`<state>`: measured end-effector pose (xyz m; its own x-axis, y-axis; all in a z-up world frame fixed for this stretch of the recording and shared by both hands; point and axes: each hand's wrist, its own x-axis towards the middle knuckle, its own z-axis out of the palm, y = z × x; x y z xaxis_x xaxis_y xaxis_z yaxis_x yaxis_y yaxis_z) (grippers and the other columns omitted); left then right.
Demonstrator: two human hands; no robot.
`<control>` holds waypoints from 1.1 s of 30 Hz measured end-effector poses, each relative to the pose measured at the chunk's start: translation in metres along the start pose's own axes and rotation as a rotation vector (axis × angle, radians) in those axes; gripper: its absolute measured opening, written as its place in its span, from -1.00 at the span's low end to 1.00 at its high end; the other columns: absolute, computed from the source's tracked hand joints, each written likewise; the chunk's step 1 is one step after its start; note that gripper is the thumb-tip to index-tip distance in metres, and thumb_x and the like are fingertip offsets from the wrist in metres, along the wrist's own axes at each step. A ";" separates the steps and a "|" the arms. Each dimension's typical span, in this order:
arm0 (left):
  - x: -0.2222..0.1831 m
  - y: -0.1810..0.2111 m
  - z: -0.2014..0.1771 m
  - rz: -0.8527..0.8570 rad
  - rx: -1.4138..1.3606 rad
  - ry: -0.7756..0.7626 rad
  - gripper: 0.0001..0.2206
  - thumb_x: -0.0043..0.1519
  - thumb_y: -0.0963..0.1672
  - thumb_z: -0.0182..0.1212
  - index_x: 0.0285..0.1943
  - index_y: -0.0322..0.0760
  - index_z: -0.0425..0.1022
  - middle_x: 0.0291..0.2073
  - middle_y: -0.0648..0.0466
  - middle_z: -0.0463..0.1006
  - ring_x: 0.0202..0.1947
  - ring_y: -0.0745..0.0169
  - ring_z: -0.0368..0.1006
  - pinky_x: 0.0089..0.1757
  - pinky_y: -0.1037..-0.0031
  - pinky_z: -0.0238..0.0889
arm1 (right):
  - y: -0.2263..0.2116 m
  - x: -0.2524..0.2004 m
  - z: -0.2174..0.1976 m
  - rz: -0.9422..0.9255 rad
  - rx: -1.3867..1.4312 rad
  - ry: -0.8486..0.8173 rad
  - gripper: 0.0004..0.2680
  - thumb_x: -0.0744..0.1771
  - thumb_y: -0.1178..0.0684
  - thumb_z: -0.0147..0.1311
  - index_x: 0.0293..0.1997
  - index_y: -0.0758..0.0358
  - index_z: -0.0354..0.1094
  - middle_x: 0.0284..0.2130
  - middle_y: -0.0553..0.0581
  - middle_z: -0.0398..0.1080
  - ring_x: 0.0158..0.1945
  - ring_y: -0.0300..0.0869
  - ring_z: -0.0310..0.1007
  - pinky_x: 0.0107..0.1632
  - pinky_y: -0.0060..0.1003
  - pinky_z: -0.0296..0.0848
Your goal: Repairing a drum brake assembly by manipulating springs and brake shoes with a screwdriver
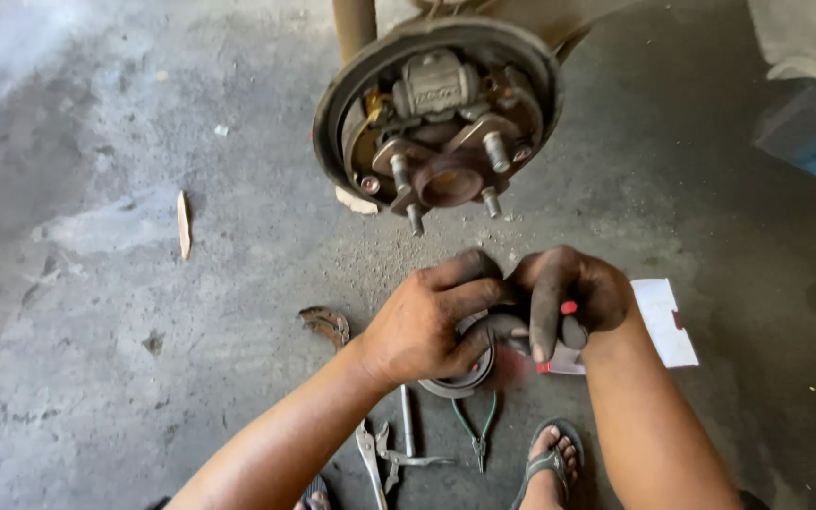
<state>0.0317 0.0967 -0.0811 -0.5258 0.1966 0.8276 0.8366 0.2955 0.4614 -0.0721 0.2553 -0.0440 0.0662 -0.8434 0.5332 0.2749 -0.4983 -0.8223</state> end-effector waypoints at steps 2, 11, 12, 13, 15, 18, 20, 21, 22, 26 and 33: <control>0.010 0.008 -0.004 0.022 0.025 0.025 -0.83 0.31 -0.11 0.20 -0.20 -0.35 0.47 -0.27 -0.13 0.43 -0.24 -0.27 0.50 -0.22 0.14 0.46 | 0.000 0.001 0.004 0.036 0.007 0.041 -0.73 0.26 0.12 0.35 -0.45 0.73 0.52 -0.75 0.15 0.32 -0.69 -0.25 0.28 -0.58 -0.49 0.27; -0.026 -0.019 0.014 -0.072 0.040 0.072 -0.81 0.13 -0.23 0.28 -0.08 -0.34 0.53 -0.24 -0.18 0.47 -0.20 -0.37 0.53 -0.21 0.00 0.46 | 0.026 -0.011 -0.007 0.148 -0.056 0.139 -0.74 0.21 0.10 0.37 -0.50 0.69 0.53 -0.75 0.23 0.37 -0.69 -0.25 0.34 -0.60 -0.49 0.33; -0.028 -0.023 0.013 -0.077 0.065 0.072 -0.78 0.13 -0.23 0.28 -0.05 -0.34 0.53 -0.23 -0.19 0.46 -0.20 -0.39 0.53 -0.22 -0.04 0.45 | 0.029 -0.011 -0.009 0.134 -0.087 0.111 -0.72 0.21 0.05 0.38 -0.50 0.65 0.55 -0.73 0.22 0.38 -0.69 -0.24 0.32 -0.62 -0.46 0.33; -0.023 -0.016 0.007 -0.085 0.069 0.075 -0.78 0.13 -0.23 0.28 -0.05 -0.34 0.53 -0.23 -0.19 0.46 -0.20 -0.39 0.53 -0.22 -0.04 0.45 | 0.029 -0.007 -0.008 0.136 -0.078 0.107 -0.72 0.21 0.05 0.38 -0.50 0.65 0.55 -0.73 0.22 0.38 -0.69 -0.24 0.32 -0.62 -0.46 0.33; -0.011 -0.002 -0.003 -0.068 0.020 0.103 -0.88 0.29 -0.20 0.16 -0.10 -0.46 0.48 -0.22 -0.26 0.49 -0.14 -0.46 0.53 -0.15 0.01 0.49 | 0.023 -0.002 -0.004 0.155 -0.117 0.153 -0.69 0.23 -0.02 0.35 -0.49 0.61 0.57 -0.66 0.25 0.42 -0.66 -0.22 0.39 -0.58 -0.45 0.39; -0.024 -0.013 0.005 -0.149 0.084 0.052 -0.81 0.08 -0.26 0.29 -0.14 -0.39 0.51 -0.26 -0.18 0.49 -0.25 -0.37 0.55 -0.24 0.01 0.48 | 0.041 -0.033 -0.021 0.216 -0.135 0.175 -0.70 0.21 0.00 0.39 -0.44 0.64 0.58 -0.68 0.27 0.40 -0.62 -0.23 0.39 -0.56 -0.40 0.43; -0.031 -0.019 0.007 -0.182 0.083 0.041 -0.83 0.10 -0.24 0.27 -0.14 -0.36 0.52 -0.28 -0.16 0.50 -0.26 -0.37 0.55 -0.26 0.02 0.48 | 0.049 -0.036 -0.029 0.205 -0.151 0.157 -0.69 0.24 -0.02 0.37 -0.42 0.62 0.59 -0.65 0.27 0.40 -0.62 -0.24 0.36 -0.57 -0.39 0.39; -0.036 -0.021 0.009 -0.219 0.087 0.033 -0.84 0.12 -0.23 0.26 -0.14 -0.32 0.52 -0.29 -0.13 0.50 -0.27 -0.36 0.55 -0.28 0.03 0.47 | 0.054 -0.038 -0.031 0.195 -0.163 0.133 -0.69 0.26 -0.03 0.35 -0.40 0.61 0.59 -0.62 0.27 0.41 -0.63 -0.24 0.33 -0.57 -0.38 0.35; -0.039 -0.021 0.008 -0.221 0.080 0.034 -0.84 0.12 -0.23 0.26 -0.14 -0.32 0.52 -0.29 -0.13 0.50 -0.27 -0.36 0.55 -0.28 0.03 0.47 | 0.055 -0.041 -0.029 0.199 -0.162 0.139 -0.69 0.26 -0.03 0.35 -0.40 0.61 0.59 -0.62 0.27 0.41 -0.63 -0.24 0.33 -0.57 -0.38 0.35; -0.036 -0.016 -0.009 -0.364 0.241 -0.183 -0.83 0.10 -0.20 0.24 -0.15 -0.36 0.51 -0.39 -0.22 0.53 -0.38 -0.46 0.53 -0.36 -0.17 0.39 | 0.082 -0.073 -0.039 0.319 -0.068 0.430 -0.78 0.17 0.14 0.37 -0.52 0.63 0.49 -0.76 0.19 0.31 -0.72 -0.20 0.31 -0.69 -0.40 0.30; -0.014 -0.019 -0.054 -0.924 0.548 -0.944 -0.73 0.11 0.02 0.31 -0.08 -0.05 0.63 -0.25 0.00 0.69 -0.14 -0.09 0.64 -0.13 0.11 0.54 | 0.271 -0.206 -0.118 0.981 -0.430 0.838 -0.83 0.18 0.15 0.40 -0.32 0.46 0.56 -0.59 0.17 0.45 -0.47 -0.17 0.38 -0.38 -0.36 0.29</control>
<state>0.0313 0.0376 -0.0838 -0.9251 0.2112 -0.3155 0.0941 0.9326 0.3485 -0.1242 0.2704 -0.3998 -0.5802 -0.6752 -0.4555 0.1237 0.4798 -0.8686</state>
